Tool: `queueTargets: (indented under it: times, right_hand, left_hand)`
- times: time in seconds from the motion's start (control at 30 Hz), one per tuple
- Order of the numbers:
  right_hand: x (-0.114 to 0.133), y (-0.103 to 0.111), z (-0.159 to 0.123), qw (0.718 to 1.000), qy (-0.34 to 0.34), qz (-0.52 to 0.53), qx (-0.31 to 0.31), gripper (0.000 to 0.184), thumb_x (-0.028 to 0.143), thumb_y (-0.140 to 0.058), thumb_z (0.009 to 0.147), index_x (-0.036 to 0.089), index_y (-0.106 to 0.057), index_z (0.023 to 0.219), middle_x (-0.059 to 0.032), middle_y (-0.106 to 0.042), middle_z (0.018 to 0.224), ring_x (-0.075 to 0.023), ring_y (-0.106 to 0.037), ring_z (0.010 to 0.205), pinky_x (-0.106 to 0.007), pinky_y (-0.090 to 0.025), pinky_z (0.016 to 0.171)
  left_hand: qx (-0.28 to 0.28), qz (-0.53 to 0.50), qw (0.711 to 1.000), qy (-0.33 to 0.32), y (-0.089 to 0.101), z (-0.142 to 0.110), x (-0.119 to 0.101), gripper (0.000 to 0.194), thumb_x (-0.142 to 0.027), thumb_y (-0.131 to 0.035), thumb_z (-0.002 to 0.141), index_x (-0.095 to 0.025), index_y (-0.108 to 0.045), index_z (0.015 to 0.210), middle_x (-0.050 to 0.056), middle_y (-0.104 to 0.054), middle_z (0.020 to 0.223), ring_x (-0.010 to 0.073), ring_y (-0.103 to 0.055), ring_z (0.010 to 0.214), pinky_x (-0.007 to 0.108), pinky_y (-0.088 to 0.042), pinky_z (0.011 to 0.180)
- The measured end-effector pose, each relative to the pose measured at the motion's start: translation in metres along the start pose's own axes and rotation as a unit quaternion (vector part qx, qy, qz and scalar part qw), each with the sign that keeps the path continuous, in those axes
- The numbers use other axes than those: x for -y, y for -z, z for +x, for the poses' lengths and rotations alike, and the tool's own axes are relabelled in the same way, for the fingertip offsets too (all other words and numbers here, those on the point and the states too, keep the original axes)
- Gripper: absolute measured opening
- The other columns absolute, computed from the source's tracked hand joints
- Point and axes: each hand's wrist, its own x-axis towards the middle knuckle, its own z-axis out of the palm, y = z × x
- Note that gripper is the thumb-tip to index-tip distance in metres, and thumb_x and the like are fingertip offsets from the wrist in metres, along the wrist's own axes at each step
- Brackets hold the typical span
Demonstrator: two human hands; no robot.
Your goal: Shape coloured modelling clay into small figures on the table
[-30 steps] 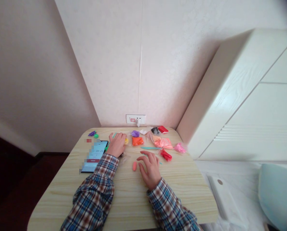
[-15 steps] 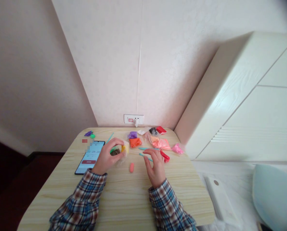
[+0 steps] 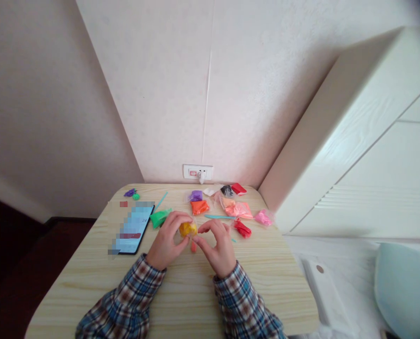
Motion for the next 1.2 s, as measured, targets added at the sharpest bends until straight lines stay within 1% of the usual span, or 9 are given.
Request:
queueTargets:
  times: [0.23, 0.47, 0.53, 0.63, 0.7, 0.77, 0.93, 1.07, 1.2]
  right_hand:
    - [-0.007, -0.004, -0.002, 0.999, -0.001, 0.044, 0.008, 0.012, 0.028, -0.055, 0.081, 0.018, -0.057, 0.074, -0.0006, -0.061, 0.072, -0.0159, -0.056, 0.072, -0.030, -0.038, 0.072]
    - [-0.020, -0.014, -0.004, 0.996, -0.040, 0.080, 0.008, 0.017, 0.026, -0.053, 0.081, 0.018, -0.055, 0.067, 0.0004, -0.059, 0.064, -0.0145, -0.056, 0.063, -0.027, -0.040, 0.064]
    - [-0.022, -0.016, -0.005, 0.994, -0.052, 0.094, 0.008, 0.019, 0.028, -0.053, 0.080, 0.017, -0.054, 0.065, 0.0006, -0.058, 0.062, -0.0146, -0.055, 0.062, -0.027, -0.039, 0.063]
    - [-0.022, -0.017, -0.005, 0.993, -0.064, 0.097, -0.009, 0.020, 0.029, -0.055, 0.079, 0.017, -0.054, 0.063, 0.0011, -0.056, 0.061, -0.0146, -0.054, 0.061, -0.027, -0.038, 0.062]
    - [-0.021, -0.018, -0.005, 0.994, -0.066, 0.081, -0.025, 0.019, 0.028, -0.055, 0.079, 0.017, -0.053, 0.063, 0.0013, -0.056, 0.061, -0.0147, -0.054, 0.061, -0.028, -0.036, 0.064]
    - [-0.020, -0.019, -0.004, 0.996, -0.060, 0.050, -0.038, 0.018, 0.026, -0.056, 0.079, 0.017, -0.053, 0.064, 0.0016, -0.055, 0.062, -0.0148, -0.053, 0.062, -0.029, -0.034, 0.066]
    - [-0.015, -0.022, -0.007, 0.998, -0.008, -0.036, -0.046, 0.011, 0.018, -0.058, 0.077, 0.017, -0.053, 0.067, 0.0023, -0.055, 0.066, -0.0156, -0.052, 0.068, -0.034, -0.029, 0.075]
    - [-0.012, -0.026, -0.008, 0.996, 0.040, -0.072, -0.030, 0.013, 0.008, -0.060, 0.070, 0.018, -0.052, 0.069, 0.0021, -0.056, 0.073, -0.0177, -0.051, 0.076, -0.034, -0.026, 0.077]
    - [-0.011, -0.029, -0.007, 0.996, 0.038, -0.079, -0.032, 0.017, 0.006, -0.061, 0.067, 0.019, -0.050, 0.070, 0.0033, -0.057, 0.074, -0.0171, -0.050, 0.078, -0.033, -0.026, 0.077]
  left_hand:
    - [-0.005, -0.011, 1.000, -0.006, -0.002, -0.004, 0.001, 0.032, -0.004, -0.050, 0.070, -0.018, -0.052, 0.098, 0.007, -0.053, 0.102, 0.0220, -0.048, 0.100, 0.036, -0.040, 0.089]
    - [-0.009, 0.039, 0.998, -0.047, -0.006, -0.007, 0.002, 0.035, -0.004, -0.046, 0.075, -0.021, -0.052, 0.105, 0.007, -0.050, 0.114, 0.0240, -0.039, 0.115, 0.043, -0.031, 0.099]
    - [-0.029, 0.060, 0.996, -0.054, -0.006, -0.008, 0.003, 0.034, -0.007, -0.045, 0.078, -0.022, -0.052, 0.107, 0.008, -0.047, 0.119, 0.0250, -0.036, 0.117, 0.045, -0.030, 0.100]
    - [-0.094, 0.101, 0.989, -0.057, -0.007, -0.012, 0.004, 0.032, -0.010, -0.048, 0.079, -0.021, -0.051, 0.110, 0.009, -0.045, 0.121, 0.0260, -0.038, 0.114, 0.046, -0.033, 0.096]
    - [-0.134, 0.123, 0.981, -0.064, -0.007, -0.014, 0.004, 0.030, -0.011, -0.051, 0.079, -0.021, -0.053, 0.107, 0.009, -0.048, 0.114, 0.0247, -0.043, 0.105, 0.043, -0.038, 0.089]
    - [-0.153, 0.119, 0.978, -0.074, -0.009, -0.016, 0.003, 0.026, -0.010, -0.052, 0.078, -0.021, -0.056, 0.101, 0.008, -0.051, 0.103, 0.0225, -0.047, 0.097, 0.039, -0.042, 0.084]
    - [-0.090, 0.023, 0.994, -0.054, -0.014, -0.018, -0.001, 0.016, -0.012, -0.052, 0.080, -0.019, -0.056, 0.093, 0.005, -0.055, 0.091, 0.0179, -0.055, 0.084, 0.030, -0.050, 0.073]
    - [-0.072, -0.045, 0.996, -0.027, -0.018, -0.018, 0.004, 0.011, -0.017, -0.056, 0.079, -0.019, -0.056, 0.089, 0.005, -0.057, 0.088, 0.0179, -0.058, 0.085, 0.028, -0.054, 0.073]
    - [-0.072, -0.101, 0.992, 0.003, -0.022, -0.017, 0.013, 0.008, -0.018, -0.055, 0.079, -0.020, -0.057, 0.087, 0.004, -0.058, 0.088, 0.0167, -0.060, 0.083, 0.026, -0.056, 0.071]
